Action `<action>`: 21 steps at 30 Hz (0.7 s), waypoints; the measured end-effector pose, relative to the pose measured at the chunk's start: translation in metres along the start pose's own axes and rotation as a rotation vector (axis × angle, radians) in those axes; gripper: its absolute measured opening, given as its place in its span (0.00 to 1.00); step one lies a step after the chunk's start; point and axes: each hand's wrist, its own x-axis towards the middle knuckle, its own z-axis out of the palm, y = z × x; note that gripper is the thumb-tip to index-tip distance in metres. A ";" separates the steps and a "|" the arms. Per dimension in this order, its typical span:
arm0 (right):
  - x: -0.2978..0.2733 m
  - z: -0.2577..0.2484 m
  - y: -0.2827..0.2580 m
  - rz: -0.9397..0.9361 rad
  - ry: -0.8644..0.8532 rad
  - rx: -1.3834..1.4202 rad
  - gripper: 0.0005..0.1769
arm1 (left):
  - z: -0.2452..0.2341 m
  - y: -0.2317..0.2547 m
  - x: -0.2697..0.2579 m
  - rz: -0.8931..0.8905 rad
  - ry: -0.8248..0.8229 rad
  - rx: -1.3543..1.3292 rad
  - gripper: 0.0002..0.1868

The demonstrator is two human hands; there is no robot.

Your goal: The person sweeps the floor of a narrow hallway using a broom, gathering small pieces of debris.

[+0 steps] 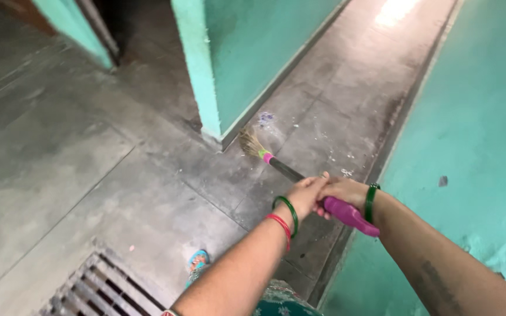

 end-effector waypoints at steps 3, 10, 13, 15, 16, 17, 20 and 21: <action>-0.022 0.001 0.003 0.338 0.011 0.010 0.10 | 0.025 -0.041 0.010 0.088 0.038 -0.038 0.24; -0.016 -0.003 0.037 0.256 0.031 -0.294 0.16 | 0.035 -0.097 0.018 0.313 0.192 -0.013 0.24; -0.027 0.001 0.056 0.235 0.006 -0.265 0.22 | 0.028 -0.093 -0.007 0.258 0.173 0.242 0.24; -0.028 0.006 0.064 0.202 -0.064 -0.307 0.21 | 0.017 -0.081 -0.015 0.148 0.145 0.334 0.25; -0.028 0.011 0.069 0.213 -0.070 -0.306 0.21 | 0.012 -0.079 -0.019 0.099 0.147 0.374 0.24; -0.025 0.019 0.075 0.273 -0.024 -0.281 0.23 | 0.006 -0.079 -0.025 0.049 0.148 0.416 0.23; -0.024 0.027 0.098 0.387 0.025 -0.222 0.28 | -0.008 -0.087 -0.041 0.116 0.340 0.716 0.21; -0.023 0.025 0.109 0.446 0.033 -0.185 0.31 | -0.013 -0.089 -0.043 0.112 0.337 0.713 0.21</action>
